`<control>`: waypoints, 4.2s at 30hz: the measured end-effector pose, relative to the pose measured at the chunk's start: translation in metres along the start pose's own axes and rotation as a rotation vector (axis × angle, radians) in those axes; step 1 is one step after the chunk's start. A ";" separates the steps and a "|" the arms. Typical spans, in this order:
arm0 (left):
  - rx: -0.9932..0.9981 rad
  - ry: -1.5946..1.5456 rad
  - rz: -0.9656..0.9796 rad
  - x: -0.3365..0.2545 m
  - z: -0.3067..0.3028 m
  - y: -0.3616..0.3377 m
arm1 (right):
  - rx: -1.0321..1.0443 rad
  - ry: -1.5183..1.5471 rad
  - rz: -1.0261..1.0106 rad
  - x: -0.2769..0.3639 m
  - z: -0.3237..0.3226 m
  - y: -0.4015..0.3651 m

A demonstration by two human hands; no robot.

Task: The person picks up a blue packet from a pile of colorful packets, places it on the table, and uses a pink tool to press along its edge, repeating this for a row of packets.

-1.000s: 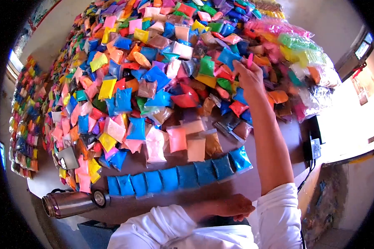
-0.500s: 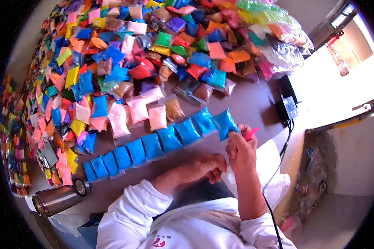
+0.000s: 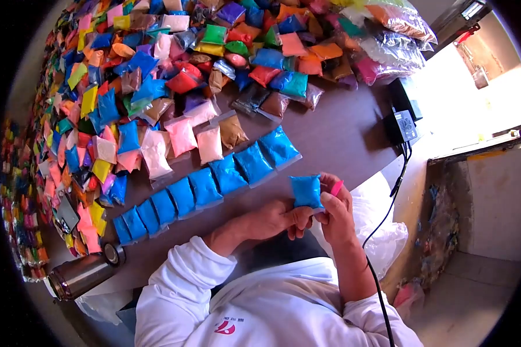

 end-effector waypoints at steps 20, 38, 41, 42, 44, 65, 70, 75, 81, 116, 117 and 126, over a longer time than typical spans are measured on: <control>-0.018 0.328 -0.047 -0.009 0.003 0.002 | 0.141 -0.266 0.129 -0.001 0.008 0.004; 0.064 0.059 -0.050 -0.011 0.000 -0.001 | 0.245 0.132 0.139 -0.009 -0.014 0.009; 0.047 0.023 -0.028 -0.007 -0.002 -0.002 | 0.171 0.054 0.059 -0.001 -0.016 0.009; 0.045 -0.056 -0.021 -0.005 -0.002 -0.002 | 0.066 -0.082 0.060 0.008 -0.011 0.007; 0.032 -0.024 -0.018 -0.006 -0.002 -0.002 | -0.040 -0.217 0.060 0.013 -0.007 0.005; 0.056 0.160 -0.074 0.000 -0.003 0.002 | 0.176 -0.252 0.010 -0.006 -0.014 0.004; -0.008 0.050 -0.091 -0.007 -0.002 -0.001 | 0.032 -0.169 0.054 0.004 0.002 -0.006; 0.022 0.133 -0.088 -0.003 -0.003 0.001 | -0.011 -0.359 -0.087 -0.005 -0.009 0.001; 0.050 0.151 -0.101 0.000 -0.002 0.001 | -0.316 -0.882 -0.365 0.014 -0.016 0.043; 0.100 0.185 -0.069 -0.002 -0.005 -0.004 | -0.107 -1.522 -0.398 0.008 0.048 0.095; 0.104 0.173 -0.051 -0.002 -0.005 -0.004 | -0.106 -1.514 -0.388 0.010 0.048 0.096; 0.151 0.060 0.102 0.008 -0.007 -0.002 | 0.209 -1.382 -0.320 0.005 0.110 0.067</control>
Point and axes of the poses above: each hand's wrist, its own y-axis towards the middle knuckle, its own z-axis out of the palm, x = y × z, the point moved 2 cm from there along y, towards the middle knuckle, and after that the axes turned 1 degree about z, right-handed, at the moved point
